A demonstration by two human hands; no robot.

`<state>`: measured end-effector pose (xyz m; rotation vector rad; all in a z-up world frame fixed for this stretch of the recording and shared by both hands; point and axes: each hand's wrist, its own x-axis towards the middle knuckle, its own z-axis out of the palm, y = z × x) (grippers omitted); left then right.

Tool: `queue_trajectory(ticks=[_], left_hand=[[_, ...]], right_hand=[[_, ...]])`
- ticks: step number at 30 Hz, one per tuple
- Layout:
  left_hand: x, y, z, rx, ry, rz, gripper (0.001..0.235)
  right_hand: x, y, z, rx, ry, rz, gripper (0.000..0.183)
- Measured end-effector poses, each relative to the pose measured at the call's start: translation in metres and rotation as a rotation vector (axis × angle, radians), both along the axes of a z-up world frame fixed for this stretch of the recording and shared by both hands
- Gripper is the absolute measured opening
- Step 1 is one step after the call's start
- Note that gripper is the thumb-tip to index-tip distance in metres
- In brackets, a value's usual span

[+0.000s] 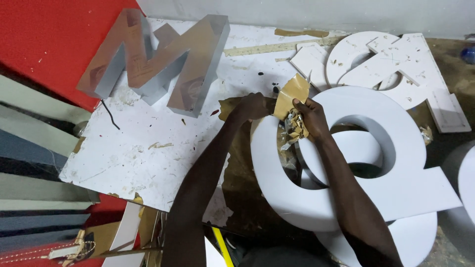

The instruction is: The person is peeling protective film from large 3D letters and arranging them on a workbench in a sign shop.

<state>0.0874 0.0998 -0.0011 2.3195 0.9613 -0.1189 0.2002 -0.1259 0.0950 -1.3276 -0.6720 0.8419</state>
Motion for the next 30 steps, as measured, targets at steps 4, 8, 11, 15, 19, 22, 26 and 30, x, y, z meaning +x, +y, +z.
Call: queue_trajectory(ticks=[4, 8, 11, 15, 19, 22, 26, 30], left_hand=[[-0.024, -0.004, 0.025, 0.022, -0.120, -0.206, 0.009], [-0.044, -0.012, 0.036, -0.071, -0.294, -0.295, 0.032], [-0.044, -0.013, 0.018, -0.099, -0.333, -0.296, 0.036], [-0.033, 0.003, 0.003, -0.031, -0.389, -0.435, 0.035], [-0.038, 0.010, 0.001, -0.038, -0.461, -0.520, 0.028], [-0.045, -0.019, 0.054, 0.031, -0.488, -0.579, 0.027], [-0.043, -0.002, -0.006, 0.726, -0.411, -0.751, 0.034], [-0.053, -0.005, -0.012, 0.997, -0.359, -0.751, 0.039]], right_hand=[[0.012, 0.007, -0.018, 0.011, 0.090, -0.013, 0.031], [0.019, 0.015, -0.031, 0.040, 0.143, -0.008, 0.027], [0.017, 0.011, -0.029, 0.014, 0.121, -0.009, 0.029], [0.020, 0.014, -0.033, 0.018, 0.149, -0.010, 0.029], [0.018, 0.012, -0.039, 0.017, 0.117, -0.005, 0.024], [0.011, 0.008, -0.028, 0.028, 0.096, -0.018, 0.025], [0.007, 0.006, -0.022, 0.003, 0.033, -0.001, 0.026], [0.016, 0.010, -0.038, -0.030, -0.131, 0.054, 0.035]])
